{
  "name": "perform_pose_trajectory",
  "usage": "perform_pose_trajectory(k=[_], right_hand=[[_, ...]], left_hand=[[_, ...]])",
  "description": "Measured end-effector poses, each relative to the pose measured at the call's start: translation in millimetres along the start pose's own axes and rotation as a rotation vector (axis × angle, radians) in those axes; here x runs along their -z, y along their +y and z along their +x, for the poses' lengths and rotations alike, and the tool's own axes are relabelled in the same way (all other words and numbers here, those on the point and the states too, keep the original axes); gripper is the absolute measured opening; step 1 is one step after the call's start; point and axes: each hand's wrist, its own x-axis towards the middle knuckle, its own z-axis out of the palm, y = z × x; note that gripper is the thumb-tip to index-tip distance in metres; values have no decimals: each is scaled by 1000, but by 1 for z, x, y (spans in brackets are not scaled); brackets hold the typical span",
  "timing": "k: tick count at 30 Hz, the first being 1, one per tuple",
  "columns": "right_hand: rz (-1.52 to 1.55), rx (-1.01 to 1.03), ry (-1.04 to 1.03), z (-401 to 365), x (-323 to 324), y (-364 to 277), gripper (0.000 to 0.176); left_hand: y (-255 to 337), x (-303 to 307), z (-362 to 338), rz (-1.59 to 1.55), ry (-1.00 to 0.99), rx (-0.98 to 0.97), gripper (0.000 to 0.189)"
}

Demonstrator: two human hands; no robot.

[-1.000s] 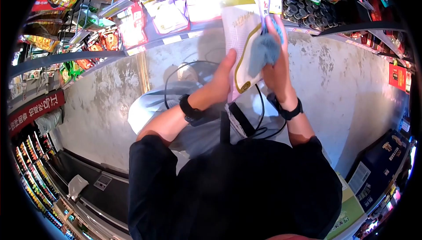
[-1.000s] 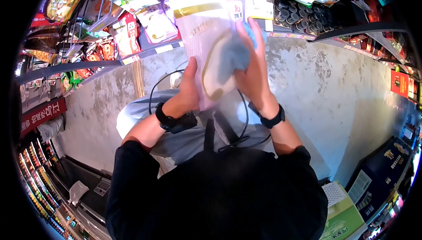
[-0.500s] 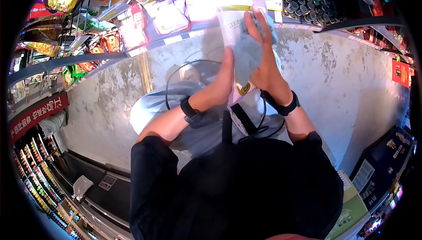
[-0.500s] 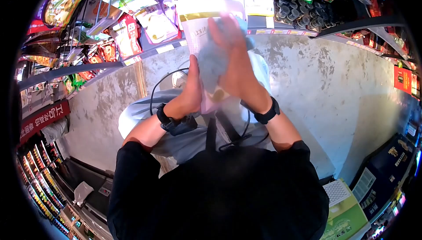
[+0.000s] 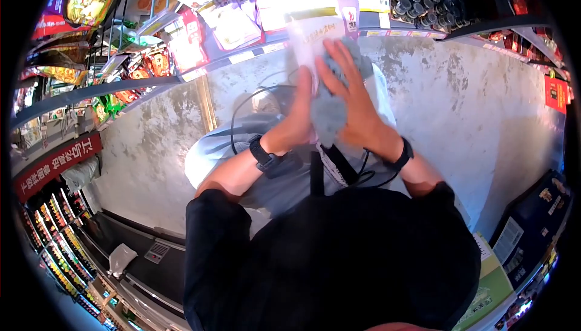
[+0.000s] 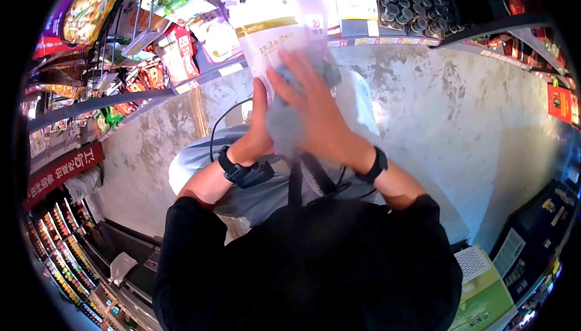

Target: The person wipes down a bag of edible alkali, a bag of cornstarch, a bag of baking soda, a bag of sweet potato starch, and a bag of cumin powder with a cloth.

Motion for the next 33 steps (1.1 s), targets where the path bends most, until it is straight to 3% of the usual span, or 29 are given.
perform_pose_trajectory(k=[7,10,15,18,25,28,31,33], right_hand=[[-106,-34,53,41,19,17,94],[-137,-28,7,32,19,9,92],[-146,-80,-131,-9,7,-4,87],[-120,-19,-90,-10,11,1,84],[-107,-40,208,15,14,35,93],[-68,-63,175,5,11,17,71],[113,-122,157,-10,3,-3,91],[0,14,115,-17,-5,-7,88]], left_hand=[[1,-8,7,-79,-68,-24,95],[12,-12,7,51,9,-176,97],[25,-6,2,56,31,-264,83],[21,-9,1,112,129,-233,89],[11,-15,3,124,43,-198,87],[15,-25,-2,89,93,-254,85],[21,-25,-7,-24,102,-223,83],[26,-23,-7,49,119,-308,85]])
